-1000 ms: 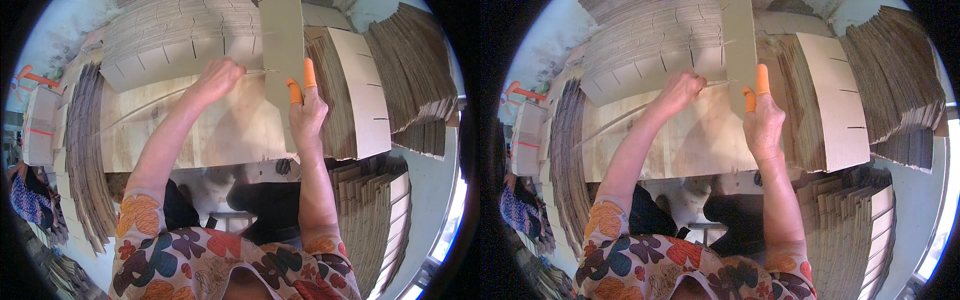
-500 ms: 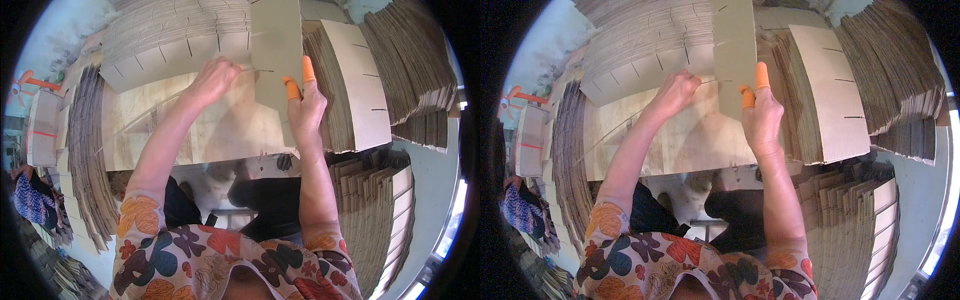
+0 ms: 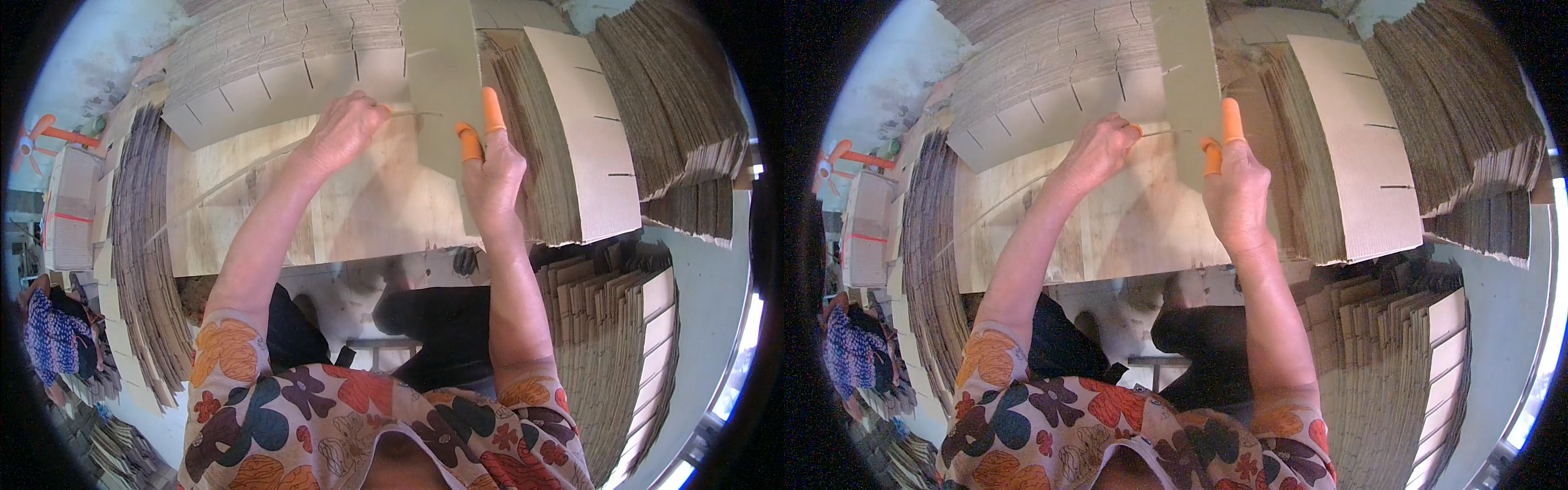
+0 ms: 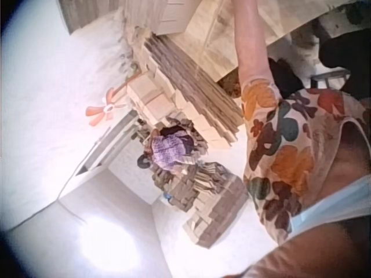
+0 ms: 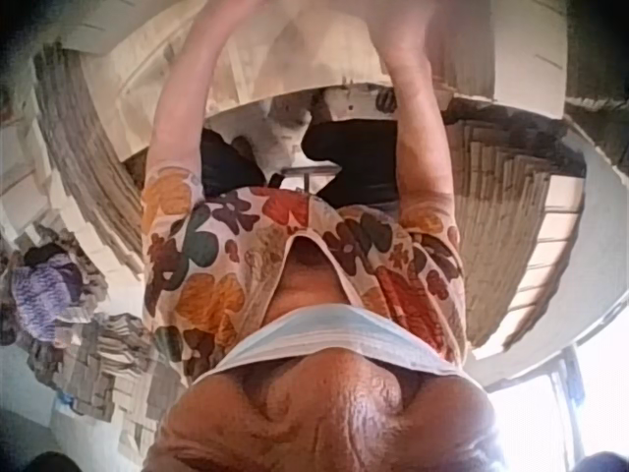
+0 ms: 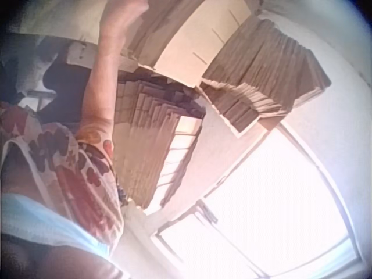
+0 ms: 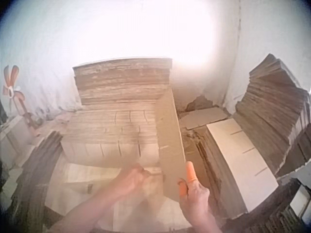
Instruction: The person folds pre-scored cardboard sheets into compartmentalized dividers by hand. They repeatedly pick up flat sheets, fold along creases, and place the finished dividers into a growing stack.
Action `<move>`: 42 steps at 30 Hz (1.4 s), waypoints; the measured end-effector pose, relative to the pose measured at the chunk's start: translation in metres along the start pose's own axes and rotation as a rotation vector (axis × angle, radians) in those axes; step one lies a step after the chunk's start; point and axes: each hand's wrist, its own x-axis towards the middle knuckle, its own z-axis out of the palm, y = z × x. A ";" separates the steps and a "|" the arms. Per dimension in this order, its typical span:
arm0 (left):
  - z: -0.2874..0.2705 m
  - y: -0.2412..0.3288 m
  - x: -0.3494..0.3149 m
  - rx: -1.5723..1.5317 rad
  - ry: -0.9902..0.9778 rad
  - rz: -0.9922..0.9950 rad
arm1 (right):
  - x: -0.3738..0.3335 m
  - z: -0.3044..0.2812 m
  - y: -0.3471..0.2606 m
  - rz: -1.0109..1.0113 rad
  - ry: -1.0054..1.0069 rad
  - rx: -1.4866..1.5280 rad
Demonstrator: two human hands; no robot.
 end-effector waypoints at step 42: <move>0.017 -0.064 0.048 -0.007 0.136 0.002 | -0.017 0.025 0.010 -0.104 -0.061 -0.034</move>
